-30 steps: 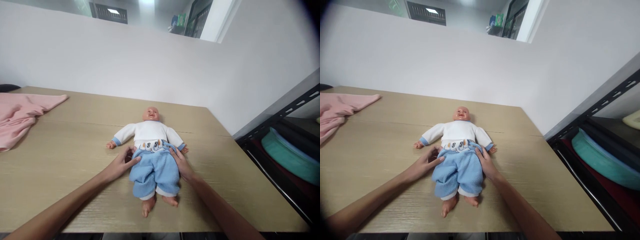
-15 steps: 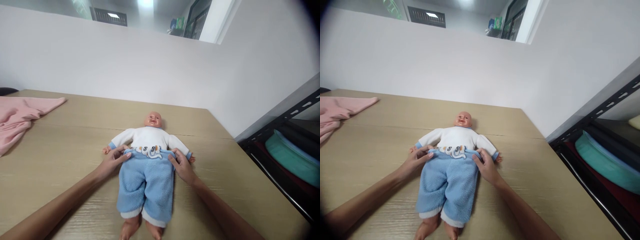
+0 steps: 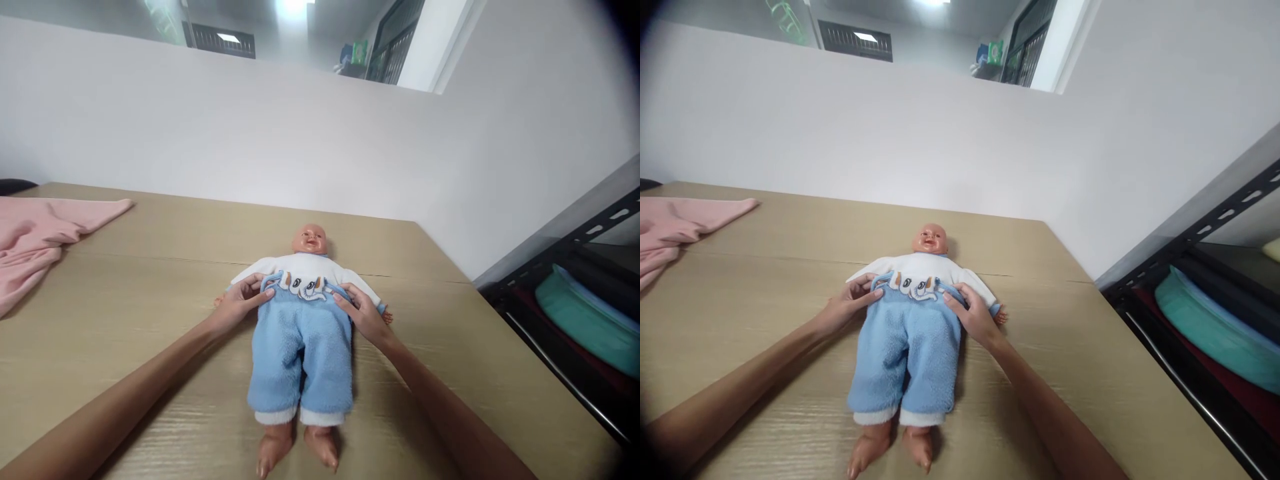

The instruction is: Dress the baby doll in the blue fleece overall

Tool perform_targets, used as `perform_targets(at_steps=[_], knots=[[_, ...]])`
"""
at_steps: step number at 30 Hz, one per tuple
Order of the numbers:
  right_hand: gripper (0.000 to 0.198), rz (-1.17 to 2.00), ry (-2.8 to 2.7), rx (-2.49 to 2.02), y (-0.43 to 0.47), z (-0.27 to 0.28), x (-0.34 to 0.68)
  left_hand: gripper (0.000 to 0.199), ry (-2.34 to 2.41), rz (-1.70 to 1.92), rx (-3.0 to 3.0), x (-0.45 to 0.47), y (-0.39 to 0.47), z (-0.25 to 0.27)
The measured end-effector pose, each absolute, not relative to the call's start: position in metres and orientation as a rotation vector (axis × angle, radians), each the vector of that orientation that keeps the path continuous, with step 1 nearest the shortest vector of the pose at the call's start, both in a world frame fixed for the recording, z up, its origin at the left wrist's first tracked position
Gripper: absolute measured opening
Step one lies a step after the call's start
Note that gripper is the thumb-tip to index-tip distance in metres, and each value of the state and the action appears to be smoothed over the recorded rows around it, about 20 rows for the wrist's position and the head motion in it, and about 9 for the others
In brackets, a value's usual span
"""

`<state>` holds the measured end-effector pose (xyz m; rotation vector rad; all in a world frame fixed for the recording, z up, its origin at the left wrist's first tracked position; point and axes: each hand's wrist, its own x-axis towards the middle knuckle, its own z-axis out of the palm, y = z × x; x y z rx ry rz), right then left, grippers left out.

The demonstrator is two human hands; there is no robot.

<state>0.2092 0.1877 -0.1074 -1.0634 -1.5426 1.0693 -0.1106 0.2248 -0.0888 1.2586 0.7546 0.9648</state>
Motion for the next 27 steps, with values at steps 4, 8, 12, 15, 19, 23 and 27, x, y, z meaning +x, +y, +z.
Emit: perform_targets(at_steps=[4, 8, 12, 15, 19, 23, 27], knots=[[0.029, 1.048, -1.556, -0.953, 0.196, -0.089, 0.203, 0.036, 0.709, 1.037, 1.382, -0.098, 0.231, -0.071], [0.047, 1.094, -1.338, -1.017, 0.220, -0.101, 0.197, 0.043, 0.805, 1.050, 1.370, -0.091, 0.245, -0.076], [0.047, 1.137, -1.307, -1.124, 0.218, -0.128, 0.208, 0.050, 0.970, 1.031, 1.453, -0.102, 0.247, -0.101], [0.040, 1.190, -1.327, -1.116, 0.200, -0.136, 0.218, 0.042, 1.037, 0.925, 1.625, -0.119, 0.241, -0.107], [0.037, 1.305, -1.261, -1.048, 0.183, -0.135, 0.216, 0.031, 0.951, 0.757, 1.670, -0.130, 0.233, -0.100], [0.048, 1.527, -0.853, -0.882, 0.183, -0.135, 0.200, 0.037, 0.866, 0.822, 1.242, -0.118, 0.227, -0.108], [0.052, 1.535, -0.737, -0.840, 0.189, -0.139, 0.194, 0.040, 0.887, 1.008, 0.989, -0.103, 0.226, -0.120]])
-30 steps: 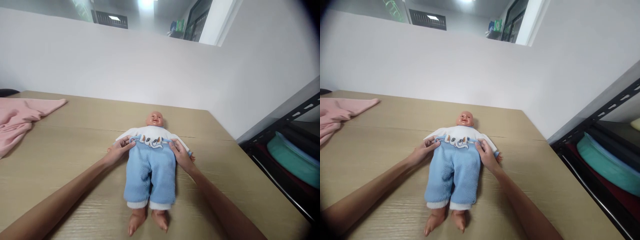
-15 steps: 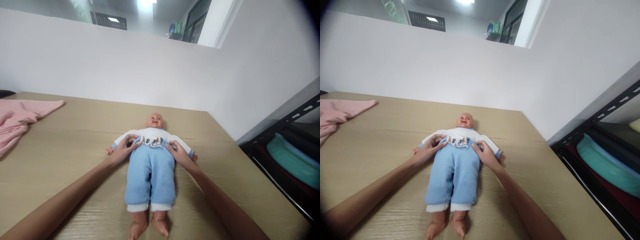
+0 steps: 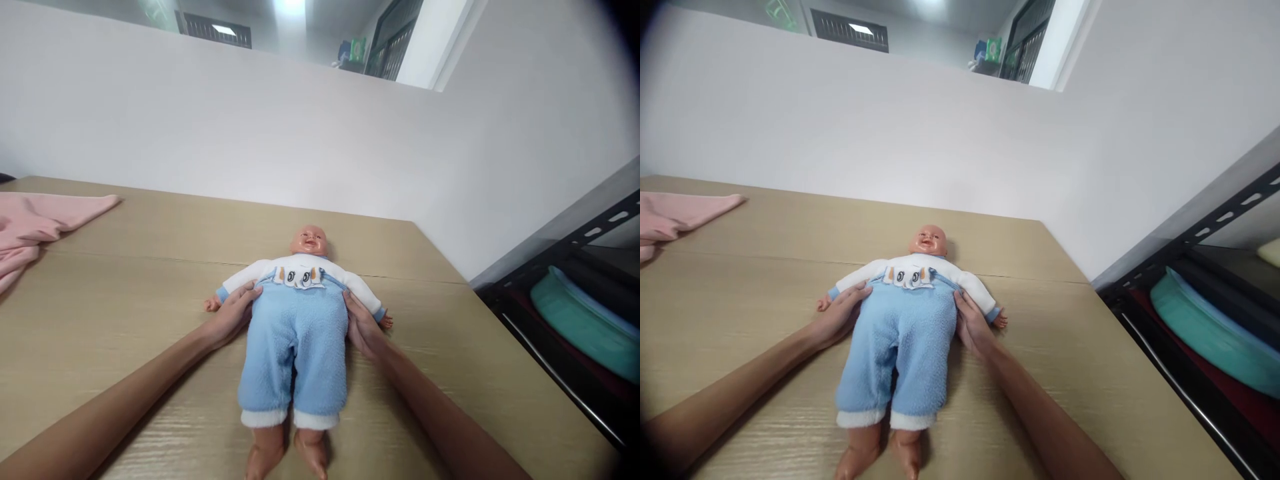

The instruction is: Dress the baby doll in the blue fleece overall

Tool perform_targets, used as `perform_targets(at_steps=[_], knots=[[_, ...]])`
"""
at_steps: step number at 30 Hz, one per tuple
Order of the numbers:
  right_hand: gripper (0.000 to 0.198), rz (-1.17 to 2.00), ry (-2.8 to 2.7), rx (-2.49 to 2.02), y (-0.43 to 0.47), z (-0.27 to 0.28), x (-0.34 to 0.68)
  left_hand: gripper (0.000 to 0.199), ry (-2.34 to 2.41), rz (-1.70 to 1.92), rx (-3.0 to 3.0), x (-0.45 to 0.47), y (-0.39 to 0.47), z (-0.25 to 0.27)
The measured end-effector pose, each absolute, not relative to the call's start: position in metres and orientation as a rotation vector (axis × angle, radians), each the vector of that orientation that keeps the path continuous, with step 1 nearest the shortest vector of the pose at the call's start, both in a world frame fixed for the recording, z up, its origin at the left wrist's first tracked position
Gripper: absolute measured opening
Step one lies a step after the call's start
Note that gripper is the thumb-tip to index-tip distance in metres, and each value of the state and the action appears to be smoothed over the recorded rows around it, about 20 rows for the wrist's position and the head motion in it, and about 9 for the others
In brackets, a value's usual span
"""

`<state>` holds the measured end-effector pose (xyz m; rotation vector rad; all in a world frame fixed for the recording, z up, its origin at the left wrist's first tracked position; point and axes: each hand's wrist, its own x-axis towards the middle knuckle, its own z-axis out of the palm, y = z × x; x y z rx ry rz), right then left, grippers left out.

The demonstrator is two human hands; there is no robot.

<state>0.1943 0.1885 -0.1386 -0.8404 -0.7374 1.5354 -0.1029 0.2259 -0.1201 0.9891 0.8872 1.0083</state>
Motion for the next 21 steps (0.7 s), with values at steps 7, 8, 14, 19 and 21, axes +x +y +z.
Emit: perform_targets(at_steps=[7, 8, 14, 19, 21], knots=[[0.035, 1.363, -1.123, -0.950, 0.195, -0.150, 0.215, 0.039, 0.989, 0.870, 1.451, -0.114, 0.228, -0.101], [0.030, 1.368, -1.167, -0.955, 0.194, -0.148, 0.221, 0.036, 0.998, 0.830, 1.549, -0.121, 0.229, -0.098], [0.042, 1.110, -1.772, -1.029, 0.179, -0.127, 0.247, 0.051, 0.913, 0.633, 1.877, -0.156, 0.236, -0.097], [0.050, 1.214, -1.633, -0.977, 0.171, -0.127, 0.232, 0.053, 0.850, 0.732, 1.590, -0.142, 0.228, -0.104], [0.053, 1.373, -1.412, -0.966, 0.169, -0.131, 0.223, 0.046, 0.778, 0.811, 1.389, -0.129, 0.221, -0.104]])
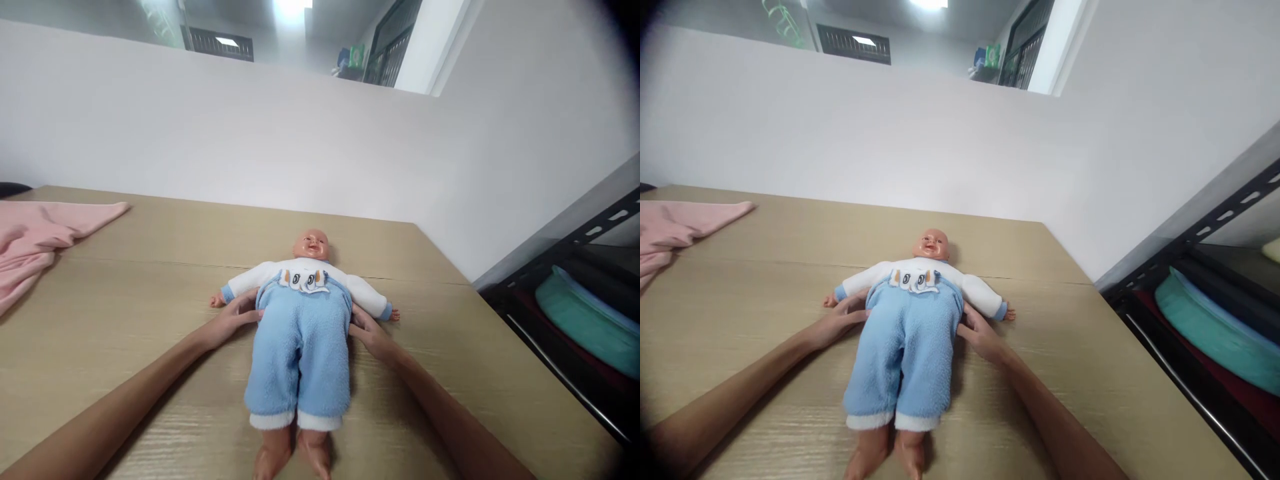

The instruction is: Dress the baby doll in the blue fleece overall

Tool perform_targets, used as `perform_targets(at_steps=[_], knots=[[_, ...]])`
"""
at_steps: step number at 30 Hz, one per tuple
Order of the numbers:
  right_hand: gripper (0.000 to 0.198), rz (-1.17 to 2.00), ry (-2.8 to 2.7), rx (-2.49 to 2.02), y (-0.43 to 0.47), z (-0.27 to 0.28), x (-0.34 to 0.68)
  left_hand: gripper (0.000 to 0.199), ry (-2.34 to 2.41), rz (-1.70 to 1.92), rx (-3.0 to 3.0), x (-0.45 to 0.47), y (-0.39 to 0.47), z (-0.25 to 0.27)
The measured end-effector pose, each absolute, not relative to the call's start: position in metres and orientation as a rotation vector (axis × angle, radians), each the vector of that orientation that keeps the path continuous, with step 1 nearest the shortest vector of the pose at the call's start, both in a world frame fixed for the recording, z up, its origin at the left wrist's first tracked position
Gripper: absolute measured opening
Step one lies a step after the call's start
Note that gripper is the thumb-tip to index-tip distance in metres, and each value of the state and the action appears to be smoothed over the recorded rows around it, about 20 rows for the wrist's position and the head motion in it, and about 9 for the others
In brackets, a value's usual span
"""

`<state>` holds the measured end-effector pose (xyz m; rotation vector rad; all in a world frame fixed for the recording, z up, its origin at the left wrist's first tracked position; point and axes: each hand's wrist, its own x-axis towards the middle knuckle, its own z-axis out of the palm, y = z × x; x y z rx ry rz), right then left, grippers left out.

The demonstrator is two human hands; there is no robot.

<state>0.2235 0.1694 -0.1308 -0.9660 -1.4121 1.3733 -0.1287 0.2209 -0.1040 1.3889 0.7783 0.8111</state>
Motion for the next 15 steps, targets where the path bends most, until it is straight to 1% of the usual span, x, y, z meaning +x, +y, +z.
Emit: perform_targets(at_steps=[2, 5, 7, 10, 15], knots=[[0.053, 1.506, -1.196, -0.949, 0.167, -0.132, 0.215, 0.047, 0.729, 0.898, 1.171, -0.117, 0.213, -0.104], [0.051, 1.604, -1.021, -0.941, 0.164, -0.129, 0.204, 0.053, 0.752, 0.982, 0.922, -0.104, 0.203, -0.105], [0.046, 1.589, -0.967, -0.981, 0.164, -0.127, 0.197, 0.052, 0.804, 1.000, 0.858, -0.098, 0.199, -0.106], [0.039, 1.473, -0.905, -1.043, 0.165, -0.126, 0.189, 0.053, 0.834, 1.032, 0.881, -0.092, 0.198, -0.107], [0.048, 1.426, -0.884, -1.064, 0.166, -0.134, 0.190, 0.064, 0.844, 1.078, 0.920, -0.089, 0.201, -0.108]])
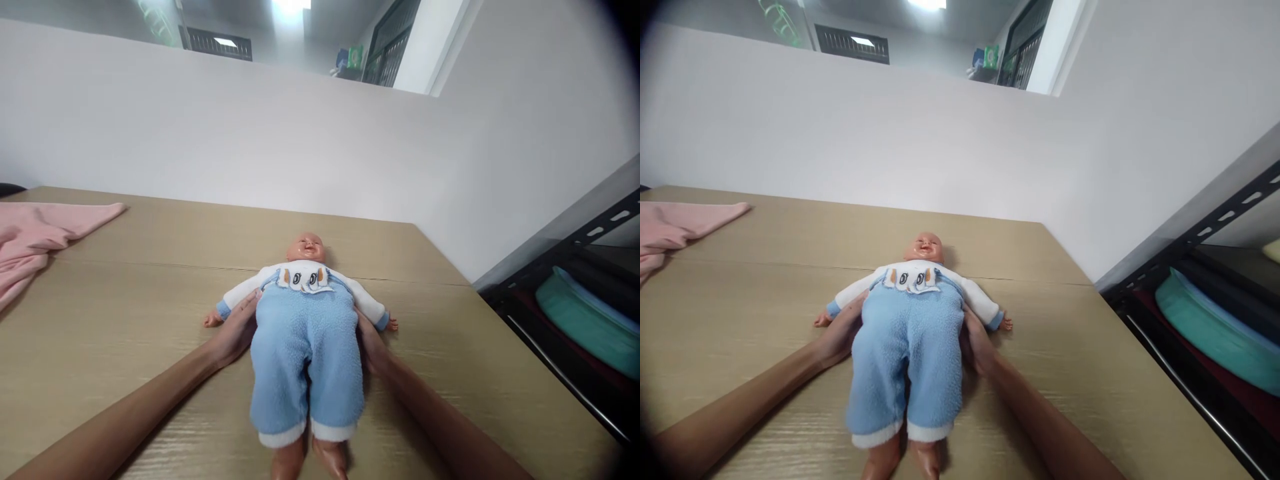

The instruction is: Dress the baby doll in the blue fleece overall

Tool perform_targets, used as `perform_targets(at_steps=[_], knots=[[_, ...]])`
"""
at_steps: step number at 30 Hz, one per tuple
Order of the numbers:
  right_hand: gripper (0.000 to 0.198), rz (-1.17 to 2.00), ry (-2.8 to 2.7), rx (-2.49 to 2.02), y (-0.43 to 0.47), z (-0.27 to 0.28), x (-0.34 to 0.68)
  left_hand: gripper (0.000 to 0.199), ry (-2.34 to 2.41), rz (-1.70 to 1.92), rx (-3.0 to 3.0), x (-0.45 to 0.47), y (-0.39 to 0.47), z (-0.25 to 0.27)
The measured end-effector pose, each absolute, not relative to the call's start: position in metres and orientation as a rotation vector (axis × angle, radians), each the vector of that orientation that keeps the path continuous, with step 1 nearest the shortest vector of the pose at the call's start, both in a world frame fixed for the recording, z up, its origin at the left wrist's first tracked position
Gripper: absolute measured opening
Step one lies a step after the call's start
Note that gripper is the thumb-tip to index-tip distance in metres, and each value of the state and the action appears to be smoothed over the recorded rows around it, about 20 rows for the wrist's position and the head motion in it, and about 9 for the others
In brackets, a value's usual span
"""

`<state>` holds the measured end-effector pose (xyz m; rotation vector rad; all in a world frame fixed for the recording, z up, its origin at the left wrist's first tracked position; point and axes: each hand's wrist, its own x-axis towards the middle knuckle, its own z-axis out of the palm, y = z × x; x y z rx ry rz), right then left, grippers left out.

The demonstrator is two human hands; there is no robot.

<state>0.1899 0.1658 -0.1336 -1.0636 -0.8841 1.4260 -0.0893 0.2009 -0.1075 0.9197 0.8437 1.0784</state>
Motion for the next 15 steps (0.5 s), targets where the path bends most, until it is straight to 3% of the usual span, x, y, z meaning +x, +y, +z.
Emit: perform_targets(at_steps=[9, 15], knots=[[0.053, 1.518, -0.915, -1.035, 0.161, -0.135, 0.183, 0.056, 1.025, 1.256, 0.974, -0.084, 0.198, -0.108], [0.054, 1.383, -0.868, -0.994, 0.167, -0.143, 0.185, 0.047, 0.967, 1.280, 1.004, -0.084, 0.208, -0.110]])
